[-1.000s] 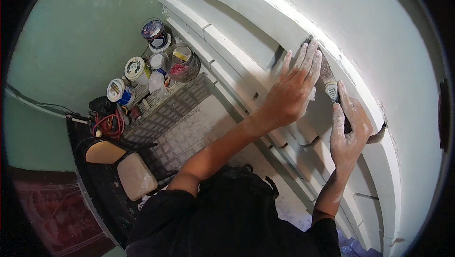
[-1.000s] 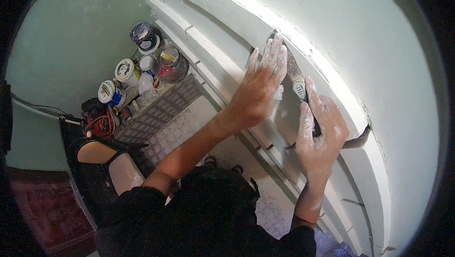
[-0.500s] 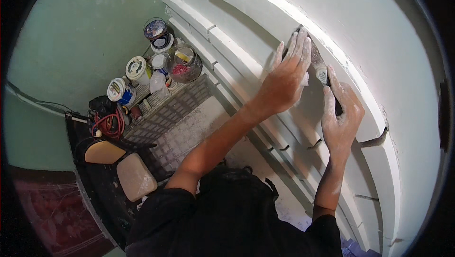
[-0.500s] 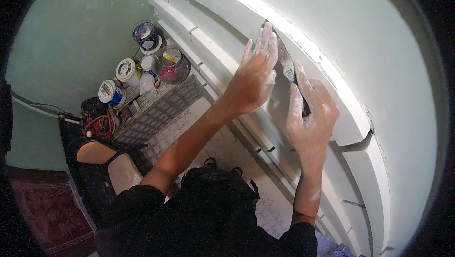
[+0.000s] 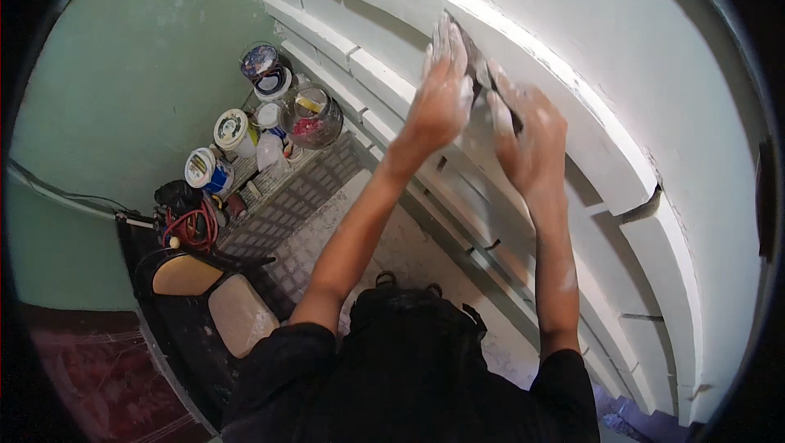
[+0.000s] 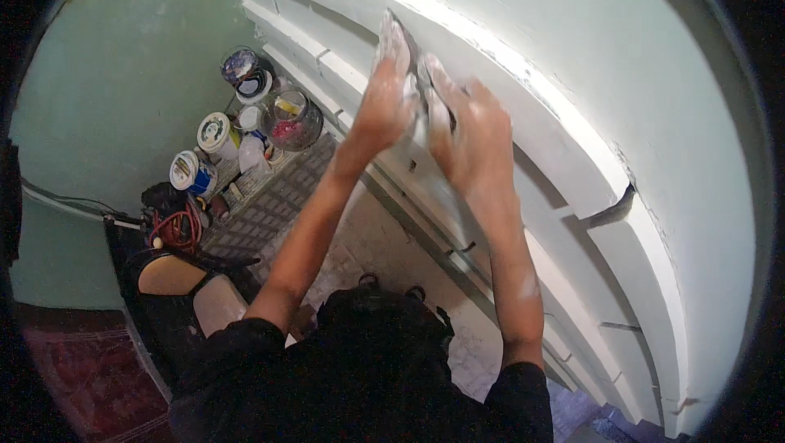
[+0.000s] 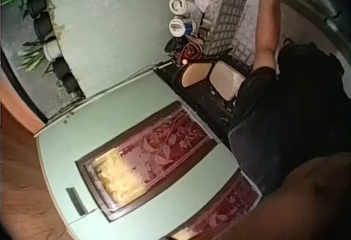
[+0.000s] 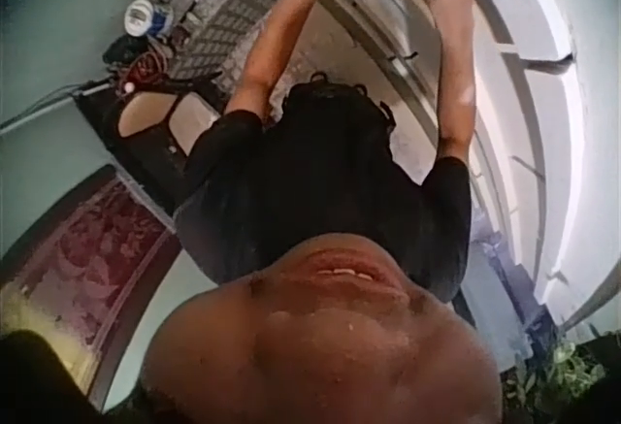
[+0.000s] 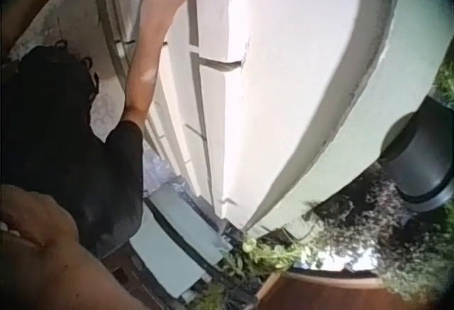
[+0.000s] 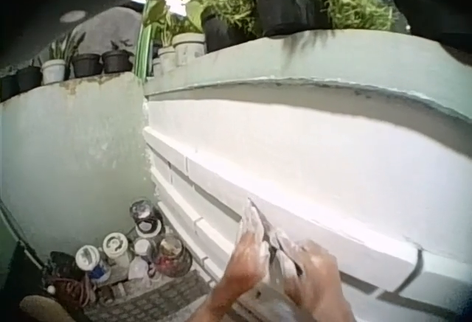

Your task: Applying white putty or plaster to a grooved concrete wall using a metal scraper.

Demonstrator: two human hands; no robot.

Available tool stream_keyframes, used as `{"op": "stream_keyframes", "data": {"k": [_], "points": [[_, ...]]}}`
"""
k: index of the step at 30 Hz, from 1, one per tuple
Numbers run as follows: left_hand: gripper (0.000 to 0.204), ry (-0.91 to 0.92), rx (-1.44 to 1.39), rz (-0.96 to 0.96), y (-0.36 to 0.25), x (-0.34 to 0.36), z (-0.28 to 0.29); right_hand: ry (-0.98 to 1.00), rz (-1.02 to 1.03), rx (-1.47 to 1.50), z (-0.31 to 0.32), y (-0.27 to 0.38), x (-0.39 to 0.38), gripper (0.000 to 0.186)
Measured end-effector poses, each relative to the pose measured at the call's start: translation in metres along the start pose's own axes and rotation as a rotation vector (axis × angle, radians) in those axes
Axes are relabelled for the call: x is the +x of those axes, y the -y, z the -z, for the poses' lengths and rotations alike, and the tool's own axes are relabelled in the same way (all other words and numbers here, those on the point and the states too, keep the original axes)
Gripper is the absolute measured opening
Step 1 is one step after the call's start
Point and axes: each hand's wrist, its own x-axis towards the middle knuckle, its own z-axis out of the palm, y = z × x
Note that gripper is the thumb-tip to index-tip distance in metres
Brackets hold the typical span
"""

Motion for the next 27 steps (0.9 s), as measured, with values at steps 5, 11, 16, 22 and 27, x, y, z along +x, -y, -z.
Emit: {"op": "stream_keyframes", "data": {"k": [5,11,16,22,27], "points": [[0.071,-0.021,0.115,-0.064,-0.025,-0.037,-0.022,-0.073,-0.027,0.078,0.022,0.018,-0.047,0.042],[0.076,0.026,-0.096,-0.083,-0.059,-0.040,-0.033,-0.097,-0.151,0.000,0.045,0.017,-0.064,0.040],[0.075,0.064,-0.116,-0.065,-0.037,-0.038,-0.032,-0.054,-0.185,-0.029,0.032,0.014,-0.055,0.040],[0.075,0.076,-0.094,-0.023,-0.020,-0.037,-0.026,-0.067,-0.169,-0.004,0.014,0.013,-0.045,0.042],[0.078,0.068,-0.072,-0.020,-0.008,-0.034,-0.025,-0.058,-0.170,-0.003,0.004,0.012,-0.035,0.042]]}}
